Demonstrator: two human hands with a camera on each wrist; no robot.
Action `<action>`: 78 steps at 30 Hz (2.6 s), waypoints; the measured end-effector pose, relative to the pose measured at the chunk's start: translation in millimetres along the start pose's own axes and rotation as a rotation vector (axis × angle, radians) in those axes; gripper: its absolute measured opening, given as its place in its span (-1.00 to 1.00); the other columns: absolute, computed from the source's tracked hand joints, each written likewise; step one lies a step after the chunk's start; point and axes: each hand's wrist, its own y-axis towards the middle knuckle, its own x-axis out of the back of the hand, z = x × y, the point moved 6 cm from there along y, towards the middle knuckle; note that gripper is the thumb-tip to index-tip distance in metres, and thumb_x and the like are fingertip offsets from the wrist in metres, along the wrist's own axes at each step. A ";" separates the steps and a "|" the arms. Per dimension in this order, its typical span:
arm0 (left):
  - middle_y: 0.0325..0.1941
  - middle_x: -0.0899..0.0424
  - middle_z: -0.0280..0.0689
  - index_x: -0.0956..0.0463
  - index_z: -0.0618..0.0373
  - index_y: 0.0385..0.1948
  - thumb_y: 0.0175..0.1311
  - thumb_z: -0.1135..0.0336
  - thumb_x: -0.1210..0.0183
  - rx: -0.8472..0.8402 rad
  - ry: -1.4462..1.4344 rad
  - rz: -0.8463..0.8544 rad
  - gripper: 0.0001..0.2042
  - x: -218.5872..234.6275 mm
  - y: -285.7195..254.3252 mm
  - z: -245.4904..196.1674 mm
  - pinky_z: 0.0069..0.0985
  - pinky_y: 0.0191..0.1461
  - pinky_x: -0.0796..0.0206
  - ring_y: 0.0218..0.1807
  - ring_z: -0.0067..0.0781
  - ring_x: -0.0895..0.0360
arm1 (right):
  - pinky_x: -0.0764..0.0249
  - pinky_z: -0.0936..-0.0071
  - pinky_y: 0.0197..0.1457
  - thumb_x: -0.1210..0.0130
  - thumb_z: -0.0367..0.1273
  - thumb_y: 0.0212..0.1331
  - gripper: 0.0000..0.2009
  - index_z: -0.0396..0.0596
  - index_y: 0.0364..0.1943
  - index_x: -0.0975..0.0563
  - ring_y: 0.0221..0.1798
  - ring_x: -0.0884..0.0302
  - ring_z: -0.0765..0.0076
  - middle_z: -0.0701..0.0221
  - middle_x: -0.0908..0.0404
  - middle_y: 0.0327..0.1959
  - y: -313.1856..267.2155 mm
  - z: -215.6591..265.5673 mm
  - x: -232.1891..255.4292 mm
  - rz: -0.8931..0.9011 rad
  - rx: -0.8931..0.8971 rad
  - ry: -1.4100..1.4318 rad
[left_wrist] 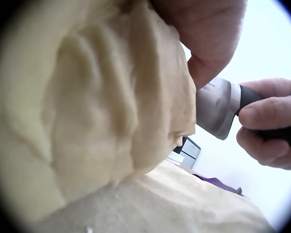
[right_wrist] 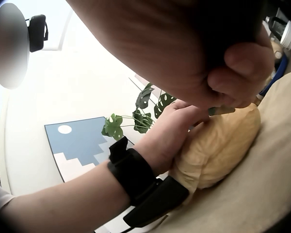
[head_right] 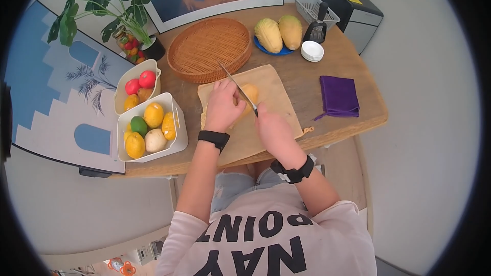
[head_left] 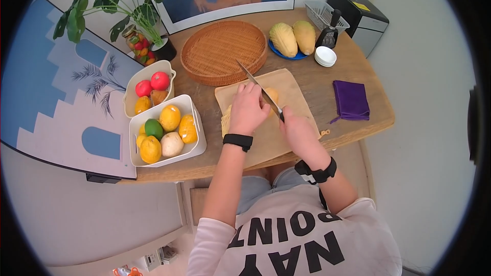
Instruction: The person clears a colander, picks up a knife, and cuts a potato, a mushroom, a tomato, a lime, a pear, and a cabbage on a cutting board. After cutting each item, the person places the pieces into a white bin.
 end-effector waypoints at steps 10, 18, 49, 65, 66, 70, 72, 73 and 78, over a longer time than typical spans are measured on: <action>-0.27 -0.46 -0.17 -0.42 0.19 -0.45 -0.06 0.42 -0.23 -0.005 0.094 -0.035 -0.83 -2.0 -5.4 -1.4 -0.15 -0.02 -0.33 -0.08 -0.04 -0.39 | -0.49 -0.11 -0.36 -0.01 -0.35 0.36 -0.83 -0.17 -0.15 -0.36 -0.41 -0.61 -0.25 -0.01 -0.60 -0.53 -11.2 7.1 6.2 -0.061 0.022 0.091; -0.32 -0.42 -0.11 -0.38 0.21 -0.50 -0.06 0.43 -0.23 -0.010 0.077 -0.079 -0.82 -2.7 0.5 5.2 -0.15 -0.04 -0.31 -0.13 0.01 -0.36 | -0.46 -0.14 -0.35 -0.03 -0.40 0.32 -0.83 -0.23 -0.20 -0.34 -0.39 -0.59 -0.29 -0.08 -0.56 -0.55 0.3 2.7 -5.9 -0.091 0.088 0.093; -0.35 -0.43 -0.11 -0.37 0.20 -0.51 -0.07 0.43 -0.24 -0.057 0.102 -0.095 -0.81 -0.1 4.0 1.3 -0.16 -0.02 -0.31 -0.16 0.01 -0.37 | -0.46 -0.12 -0.33 -0.04 -0.36 0.34 -0.82 -0.20 -0.17 -0.37 -0.35 -0.59 -0.27 -0.03 -0.59 -0.50 5.1 -7.8 4.7 -0.026 0.076 0.227; -0.27 -0.53 -0.23 -0.45 0.13 -0.38 -0.06 0.44 -0.27 -0.038 -0.024 -0.131 -0.80 10.8 -11.3 4.4 -0.23 -0.03 -0.36 -0.11 -0.08 -0.46 | -0.46 -0.09 -0.35 -0.02 -0.36 0.36 -0.81 -0.18 -0.13 -0.35 -0.37 -0.60 -0.23 0.02 -0.59 -0.53 5.0 -4.0 0.7 0.007 0.069 0.163; -0.28 -0.52 -0.23 -0.45 0.13 -0.38 -0.07 0.43 -0.27 -0.028 -0.011 -0.125 -0.79 10.5 -10.8 5.0 -0.23 -0.03 -0.36 -0.11 -0.08 -0.45 | -0.46 -0.09 -0.35 -0.03 -0.36 0.35 -0.81 -0.19 -0.13 -0.35 -0.37 -0.60 -0.23 0.02 -0.59 -0.52 6.1 -4.1 1.7 0.010 0.072 0.157; -0.30 -0.50 -0.25 -0.44 0.13 -0.41 -0.09 0.42 -0.27 -0.008 0.055 -0.121 -0.79 9.9 -8.4 2.2 -0.23 -0.05 -0.36 -0.14 -0.09 -0.45 | -0.46 -0.09 -0.34 -0.05 -0.37 0.35 -0.80 -0.18 -0.12 -0.34 -0.36 -0.60 -0.24 0.00 -0.59 -0.50 7.6 -9.5 6.4 0.015 0.092 0.160; -0.31 -0.50 -0.26 -0.43 0.13 -0.43 -0.10 0.40 -0.28 -0.016 0.069 -0.132 -0.79 9.7 -5.1 2.7 -0.23 -0.07 -0.36 -0.16 -0.10 -0.44 | -0.45 -0.09 -0.34 -0.06 -0.36 0.34 -0.80 -0.18 -0.12 -0.34 -0.35 -0.59 -0.25 -0.01 -0.59 -0.49 5.7 -7.3 19.7 0.004 0.115 0.151; -0.31 -0.50 -0.26 -0.43 0.13 -0.43 -0.10 0.40 -0.28 -0.019 0.061 -0.136 -0.79 9.0 -5.7 4.8 -0.23 -0.07 -0.36 -0.16 -0.10 -0.44 | -0.47 -0.08 -0.34 -0.04 -0.36 0.35 -0.80 -0.18 -0.12 -0.35 -0.35 -0.60 -0.24 0.00 -0.60 -0.48 5.8 -5.2 23.5 -0.007 0.106 0.157; -0.30 -0.49 -0.26 -0.44 0.12 -0.43 -0.10 0.39 -0.28 0.003 0.064 -0.144 -0.79 8.5 -6.0 5.1 -0.24 -0.07 -0.36 -0.16 -0.11 -0.43 | -0.46 -0.07 -0.34 -0.06 -0.35 0.35 -0.80 -0.16 -0.14 -0.35 -0.36 -0.59 -0.24 0.01 -0.58 -0.50 3.5 -11.4 2.4 0.024 0.059 0.206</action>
